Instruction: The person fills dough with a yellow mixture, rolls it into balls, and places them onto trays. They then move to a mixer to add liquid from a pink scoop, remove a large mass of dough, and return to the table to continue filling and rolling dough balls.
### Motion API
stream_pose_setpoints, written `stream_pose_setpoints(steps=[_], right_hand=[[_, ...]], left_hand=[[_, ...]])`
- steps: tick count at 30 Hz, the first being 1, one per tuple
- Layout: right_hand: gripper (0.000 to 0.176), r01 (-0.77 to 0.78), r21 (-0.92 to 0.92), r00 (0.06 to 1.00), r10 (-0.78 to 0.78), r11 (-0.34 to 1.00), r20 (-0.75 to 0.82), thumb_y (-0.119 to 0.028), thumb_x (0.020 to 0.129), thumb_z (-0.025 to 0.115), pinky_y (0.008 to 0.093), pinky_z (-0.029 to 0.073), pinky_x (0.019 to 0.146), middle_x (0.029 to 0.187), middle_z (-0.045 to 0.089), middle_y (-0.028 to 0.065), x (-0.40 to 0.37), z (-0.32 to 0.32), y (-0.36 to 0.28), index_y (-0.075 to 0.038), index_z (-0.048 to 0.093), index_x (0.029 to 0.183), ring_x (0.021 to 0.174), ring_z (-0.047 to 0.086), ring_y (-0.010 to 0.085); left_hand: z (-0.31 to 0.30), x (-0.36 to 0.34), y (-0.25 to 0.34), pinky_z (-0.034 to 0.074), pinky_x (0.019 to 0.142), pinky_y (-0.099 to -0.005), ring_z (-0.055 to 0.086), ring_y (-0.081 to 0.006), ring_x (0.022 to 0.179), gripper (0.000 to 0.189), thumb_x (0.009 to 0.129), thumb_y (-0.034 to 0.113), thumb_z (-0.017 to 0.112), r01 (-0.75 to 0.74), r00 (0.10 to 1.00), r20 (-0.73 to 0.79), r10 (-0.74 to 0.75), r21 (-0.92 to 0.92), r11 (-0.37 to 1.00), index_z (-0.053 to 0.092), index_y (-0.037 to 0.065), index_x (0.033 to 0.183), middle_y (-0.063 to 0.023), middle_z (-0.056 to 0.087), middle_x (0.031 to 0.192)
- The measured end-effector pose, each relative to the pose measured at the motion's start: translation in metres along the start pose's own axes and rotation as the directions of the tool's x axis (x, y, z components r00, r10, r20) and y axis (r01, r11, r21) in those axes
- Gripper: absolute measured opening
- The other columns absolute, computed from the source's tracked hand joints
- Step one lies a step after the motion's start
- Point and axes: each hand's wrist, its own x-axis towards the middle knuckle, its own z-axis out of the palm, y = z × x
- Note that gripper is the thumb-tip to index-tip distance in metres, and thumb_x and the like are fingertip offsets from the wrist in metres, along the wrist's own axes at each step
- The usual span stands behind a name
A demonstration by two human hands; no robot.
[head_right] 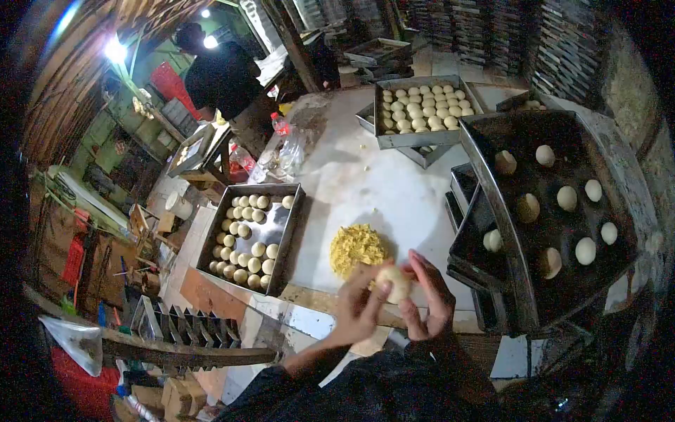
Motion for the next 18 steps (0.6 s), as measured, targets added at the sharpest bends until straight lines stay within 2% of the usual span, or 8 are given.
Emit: stream_pose_setpoints(steps=[3, 5, 7, 9, 11, 13, 15, 18], right_hand=[[0.03, 0.054, 0.029, 0.979, -0.047, 0.998, -0.201, -0.018, 0.093, 0.054, 0.0273, 0.05, 0.072, 0.089, 0.066, 0.0154, -0.014, 0.021, -0.017, 0.007, 0.061, 0.107, 0.077, 0.064, 0.0203], [0.026, -0.071, 0.237, 0.943, 0.143, 0.969, -0.302, -0.019, 0.093, 0.054, 0.0256, 0.048, 0.068, 0.082, 0.063, 0.01, -0.029, 0.049, -0.036, 0.005, 0.062, 0.099, 0.072, 0.061, 0.0175], [0.026, 0.114, 0.181, 0.975, -0.075, 0.977, -0.21, -0.021, 0.095, 0.053, 0.0258, 0.047, 0.062, 0.077, 0.06, 0.0051, -0.037, 0.089, -0.031, 0.003, 0.063, 0.092, 0.069, 0.058, 0.0132], [0.025, -0.173, 0.414, 0.948, 0.265, 0.894, -0.177, -0.021, 0.093, 0.055, 0.027, 0.047, 0.065, 0.083, 0.061, 0.0086, -0.067, 0.141, 0.009, 0.002, 0.062, 0.096, 0.075, 0.06, 0.0169], [0.029, -0.181, 0.063, 0.964, 0.165, 0.981, 0.207, -0.024, 0.092, 0.051, 0.0317, 0.046, 0.075, 0.095, 0.056, 0.0142, -0.057, 0.169, -0.012, 0.001, 0.061, 0.104, 0.087, 0.058, 0.0228], [0.034, 0.03, -0.053, 0.977, -0.019, 0.998, 0.213, -0.028, 0.093, 0.045, 0.0365, 0.042, 0.086, 0.104, 0.046, 0.018, -0.047, 0.191, -0.054, -0.002, 0.06, 0.109, 0.098, 0.053, 0.028], [0.039, -0.101, 0.093, 0.971, 0.078, 0.991, 0.226, -0.033, 0.095, 0.041, 0.0386, 0.039, 0.091, 0.107, 0.045, 0.0158, -0.061, 0.212, -0.056, -0.003, 0.06, 0.11, 0.101, 0.05, 0.0291], [0.039, -0.097, 0.092, 0.943, 0.062, 0.991, 0.326, -0.036, 0.095, 0.041, 0.0401, 0.038, 0.094, 0.125, 0.044, 0.0142, -0.083, 0.231, -0.038, -0.006, 0.06, 0.111, 0.105, 0.05, 0.0291]], left_hand=[[0.013, -0.033, -0.005, 0.045, 0.09, -0.0352, 0.051, -0.024, 0.108, 0.043, 0.091, 0.014, 0.058, -0.382, 0.912, -0.072, 0.403, 0.201, 0.902, 0.051, 0.001, 0.132, -0.018, 0.053, 0.118], [0.005, -0.049, 0.015, 0.04, 0.1, -0.0389, 0.042, -0.0315, 0.125, 0.057, 0.093, 0.023, 0.055, -0.249, 0.966, -0.125, 0.228, -0.197, 0.948, 0.036, 0.001, 0.141, -0.0225, 0.04, 0.137], [-0.034, -0.061, 0.001, 0.037, 0.102, -0.0414, 0.037, -0.0359, 0.131, 0.056, 0.096, 0.027, 0.047, -0.375, 0.927, 0.084, 0.366, 0.142, 0.916, 0.032, -0.005, 0.14, -0.0261, 0.033, 0.144], [-0.065, -0.087, 0.02, 0.043, 0.096, -0.0398, 0.052, -0.0363, 0.117, 0.048, 0.096, 0.029, 0.05, -0.104, 0.992, -0.07, 0.109, 0.075, 0.992, 0.045, -0.003, 0.132, -0.0268, 0.05, 0.13], [-0.105, -0.117, 0.014, 0.046, 0.082, -0.0293, 0.06, -0.0156, 0.093, 0.041, 0.097, 0.024, 0.053, 0.14, 0.981, -0.163, -0.105, 0.218, 0.966, 0.051, -0.006, 0.125, -0.0122, 0.066, 0.096], [-0.13, -0.149, 0.011, 0.046, 0.082, -0.0281, 0.059, -0.0137, 0.093, 0.04, 0.098, 0.026, 0.053, 0.192, 0.942, -0.249, -0.225, -0.15, 0.97, 0.055, -0.006, 0.121, -0.0091, 0.066, 0.1], [-0.153, -0.174, -0.009, 0.045, 0.084, -0.026, 0.058, -0.0126, 0.099, 0.041, 0.099, 0.028, 0.05, 0.19, 0.895, -0.209, -0.393, -0.619, 0.762, 0.052, -0.002, 0.126, -0.0064, 0.063, 0.108], [-0.146, -0.199, -0.047, 0.042, 0.09, -0.0285, 0.053, -0.0117, 0.105, 0.038, 0.1, 0.026, 0.048, 0.233, 0.935, -0.13, -0.33, -0.476, 0.848, 0.052, -0.003, 0.124, -0.0051, 0.058, 0.116]])
